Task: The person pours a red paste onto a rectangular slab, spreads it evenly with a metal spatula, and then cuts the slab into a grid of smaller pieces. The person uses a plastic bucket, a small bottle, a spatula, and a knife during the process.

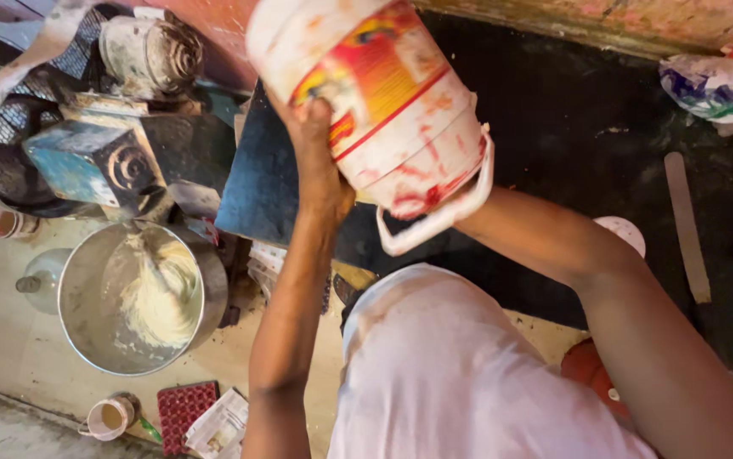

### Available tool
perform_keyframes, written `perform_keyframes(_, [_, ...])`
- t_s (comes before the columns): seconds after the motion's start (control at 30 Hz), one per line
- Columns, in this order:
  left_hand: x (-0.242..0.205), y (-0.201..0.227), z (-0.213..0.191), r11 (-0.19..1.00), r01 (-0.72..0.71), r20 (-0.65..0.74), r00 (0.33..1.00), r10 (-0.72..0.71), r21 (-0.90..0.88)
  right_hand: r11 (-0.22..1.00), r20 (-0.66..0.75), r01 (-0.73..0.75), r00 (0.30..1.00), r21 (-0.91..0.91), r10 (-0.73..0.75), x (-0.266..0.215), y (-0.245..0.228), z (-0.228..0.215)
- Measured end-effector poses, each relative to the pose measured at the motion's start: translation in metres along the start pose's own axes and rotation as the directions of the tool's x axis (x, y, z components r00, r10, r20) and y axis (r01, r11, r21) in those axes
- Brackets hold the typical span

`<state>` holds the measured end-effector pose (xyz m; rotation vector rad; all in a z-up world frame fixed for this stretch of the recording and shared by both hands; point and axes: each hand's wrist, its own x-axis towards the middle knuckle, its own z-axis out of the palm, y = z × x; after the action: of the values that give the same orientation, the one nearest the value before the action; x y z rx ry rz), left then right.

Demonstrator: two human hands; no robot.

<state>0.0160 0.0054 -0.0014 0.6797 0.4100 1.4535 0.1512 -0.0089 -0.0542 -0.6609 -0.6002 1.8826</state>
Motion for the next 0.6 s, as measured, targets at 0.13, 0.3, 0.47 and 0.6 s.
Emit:
perform_keyframes(0.13, [-0.014,0.008,0.014,0.994,0.001,0.054,0.999,-0.007,0.110,0.999,0.001,-0.032,0.999,-0.015,0.032,-0.022,-0.008,-0.006])
perform_keyframes(0.3, [-0.010,0.011,0.013,0.936,-0.090,0.138,0.989,0.045,0.341,1.000,0.019,-0.002,1.000,-0.031,0.003,-0.014,-0.023,-0.015])
perform_keyframes(0.47, [0.000,-0.002,-0.028,0.983,0.128,0.111,0.987,-0.113,-0.131,0.999,0.017,-0.040,0.999,-0.009,0.040,-0.017,0.006,-0.011])
perform_keyframes(0.6, [-0.004,-0.011,-0.039,0.984,0.075,0.100,0.993,-0.059,-0.159,0.989,0.056,-0.142,0.988,-0.038,0.144,-0.030,0.027,0.009])
